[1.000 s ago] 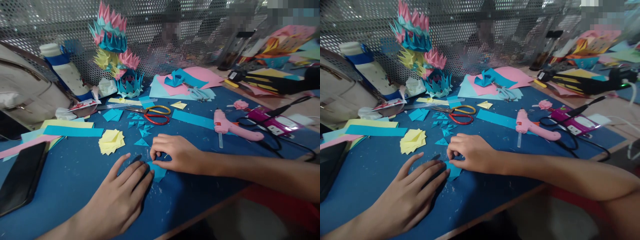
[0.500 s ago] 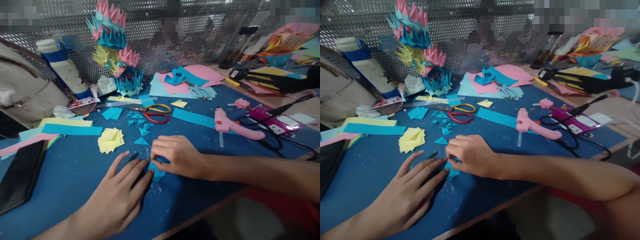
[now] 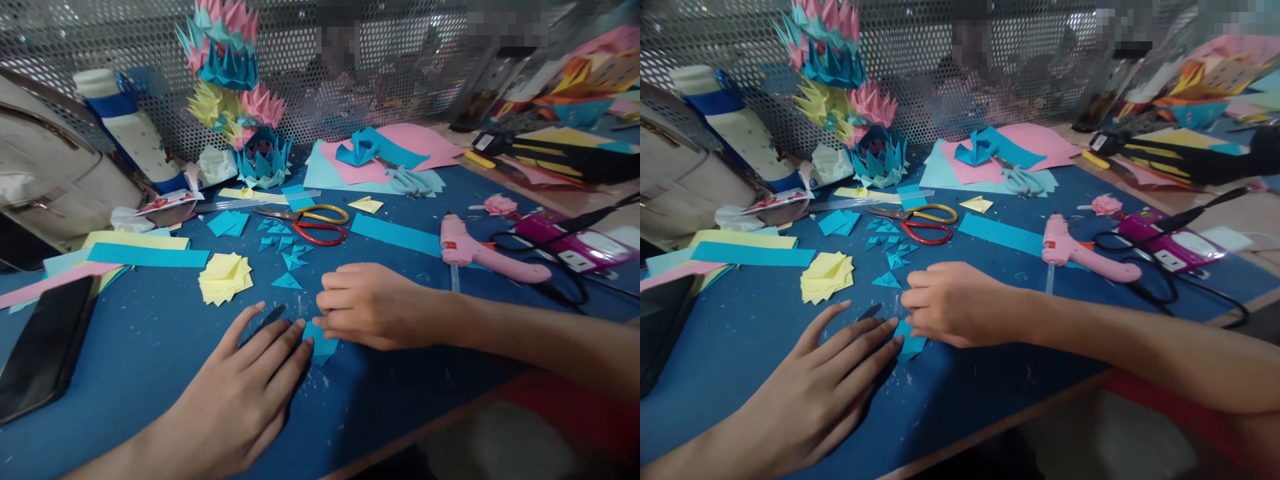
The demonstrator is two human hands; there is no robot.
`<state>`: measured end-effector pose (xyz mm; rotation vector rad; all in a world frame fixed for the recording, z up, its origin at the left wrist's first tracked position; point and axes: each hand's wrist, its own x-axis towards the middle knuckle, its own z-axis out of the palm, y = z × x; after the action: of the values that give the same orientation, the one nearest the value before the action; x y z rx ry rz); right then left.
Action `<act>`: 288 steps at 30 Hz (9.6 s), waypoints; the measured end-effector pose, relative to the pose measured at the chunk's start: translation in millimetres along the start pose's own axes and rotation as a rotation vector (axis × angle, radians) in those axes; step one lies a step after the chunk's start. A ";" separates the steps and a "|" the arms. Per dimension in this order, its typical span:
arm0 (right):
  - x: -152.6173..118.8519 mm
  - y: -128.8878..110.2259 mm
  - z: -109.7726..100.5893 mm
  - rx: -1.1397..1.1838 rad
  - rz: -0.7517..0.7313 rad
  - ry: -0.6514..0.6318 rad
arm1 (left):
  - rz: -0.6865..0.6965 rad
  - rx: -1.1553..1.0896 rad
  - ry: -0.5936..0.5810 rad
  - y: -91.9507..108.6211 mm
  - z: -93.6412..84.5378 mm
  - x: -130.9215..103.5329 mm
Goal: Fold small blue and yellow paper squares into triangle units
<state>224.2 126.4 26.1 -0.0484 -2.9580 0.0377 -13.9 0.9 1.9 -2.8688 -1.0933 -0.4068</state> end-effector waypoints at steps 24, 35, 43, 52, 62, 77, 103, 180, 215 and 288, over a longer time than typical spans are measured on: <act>-4.0 19.3 4.1 0.602 0.152 -0.120 | 0.087 -0.018 -0.212 -2.0 -4.8 8.1; -1.8 6.3 3.1 0.506 0.260 -0.101 | 0.066 0.028 -0.198 0.4 -4.0 9.1; -4.8 4.4 5.6 0.449 0.215 -0.066 | 0.067 0.022 -0.181 0.4 -3.5 10.2; -7.2 1.2 8.8 0.423 0.227 -0.060 | 0.030 -0.014 -0.209 4.0 -3.8 11.7; -13.5 29.2 -6.0 0.587 0.032 -0.063 | 0.002 -0.027 -0.205 7.4 -4.1 9.7; -17.6 29.9 0.4 0.428 -0.064 -0.162 | 0.000 -0.040 -0.217 7.0 -3.9 10.3; -9.5 -0.6 15.3 0.366 0.239 -0.056 | 0.009 -0.052 -0.182 5.4 1.0 10.3; -14.5 36.2 7.4 0.354 -0.110 -0.009 | 0.007 -0.032 -0.200 4.7 -5.9 10.2; -26.7 -19.1 20.9 -0.109 0.204 0.285 | -0.118 -0.052 0.167 -4.6 14.5 49.2; -20.8 -8.7 21.0 0.049 0.240 0.191 | -0.067 0.127 0.160 21.5 12.3 29.1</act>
<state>240.5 116.6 1.9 -0.3776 -2.7426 0.1302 23.9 5.3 -1.4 -2.6444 -1.1446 -0.5392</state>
